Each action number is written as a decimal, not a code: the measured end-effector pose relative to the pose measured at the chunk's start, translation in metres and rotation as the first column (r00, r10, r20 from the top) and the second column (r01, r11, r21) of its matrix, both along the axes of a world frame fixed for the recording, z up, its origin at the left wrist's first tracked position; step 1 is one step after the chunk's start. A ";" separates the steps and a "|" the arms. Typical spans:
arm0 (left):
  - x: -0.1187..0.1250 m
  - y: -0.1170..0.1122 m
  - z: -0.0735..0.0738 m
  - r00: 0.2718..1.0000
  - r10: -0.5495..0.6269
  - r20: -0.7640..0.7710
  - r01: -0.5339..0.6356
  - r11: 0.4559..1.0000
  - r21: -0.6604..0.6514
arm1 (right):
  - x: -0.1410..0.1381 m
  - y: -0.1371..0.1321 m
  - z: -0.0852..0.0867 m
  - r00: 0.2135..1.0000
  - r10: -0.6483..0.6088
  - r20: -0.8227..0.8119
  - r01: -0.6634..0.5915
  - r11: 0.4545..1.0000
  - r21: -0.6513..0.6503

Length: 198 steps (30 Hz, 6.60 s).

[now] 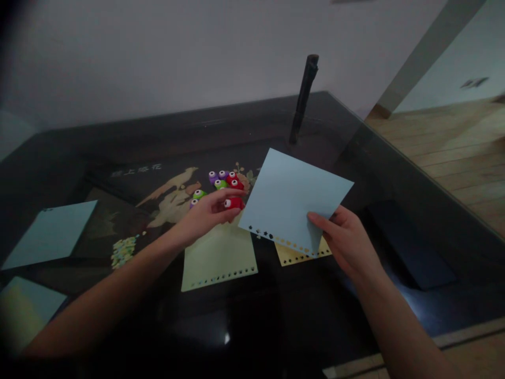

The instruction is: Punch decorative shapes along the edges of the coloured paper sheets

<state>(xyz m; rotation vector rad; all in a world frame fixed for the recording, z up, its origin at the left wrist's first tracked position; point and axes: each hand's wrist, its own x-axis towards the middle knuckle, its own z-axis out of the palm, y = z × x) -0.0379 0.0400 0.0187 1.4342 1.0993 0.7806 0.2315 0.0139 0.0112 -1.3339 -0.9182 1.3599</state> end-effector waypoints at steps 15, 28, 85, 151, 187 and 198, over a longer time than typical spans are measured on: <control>0.013 -0.025 -0.003 0.937 -0.022 0.348 0.145 0.932 -0.332 | 0.000 -0.003 -0.006 0.960 -0.232 0.159 0.211 0.968 0.135; 0.014 -0.025 -0.008 0.987 0.067 0.145 -0.015 0.943 -0.331 | 0.004 -0.008 -0.003 0.734 -0.357 0.578 0.182 0.923 0.338; 0.014 -0.024 -0.009 0.975 0.089 0.203 -0.015 0.940 -0.340 | 0.006 -0.010 -0.001 0.609 -0.309 0.730 -0.084 0.890 0.447; 0.016 -0.027 -0.009 0.986 0.063 0.157 -0.016 0.958 -0.285 | 0.012 -0.009 -0.004 0.602 -0.278 0.749 -0.081 0.911 0.404; 0.017 -0.032 -0.013 0.967 0.137 0.216 -0.084 0.967 -0.240 | 0.009 -0.008 -0.005 0.618 -0.291 0.731 -0.098 0.894 0.438; 0.017 -0.030 -0.012 0.975 0.121 0.184 -0.070 0.963 -0.262 | 0.008 -0.010 -0.001 0.621 -0.295 0.726 -0.111 0.884 0.454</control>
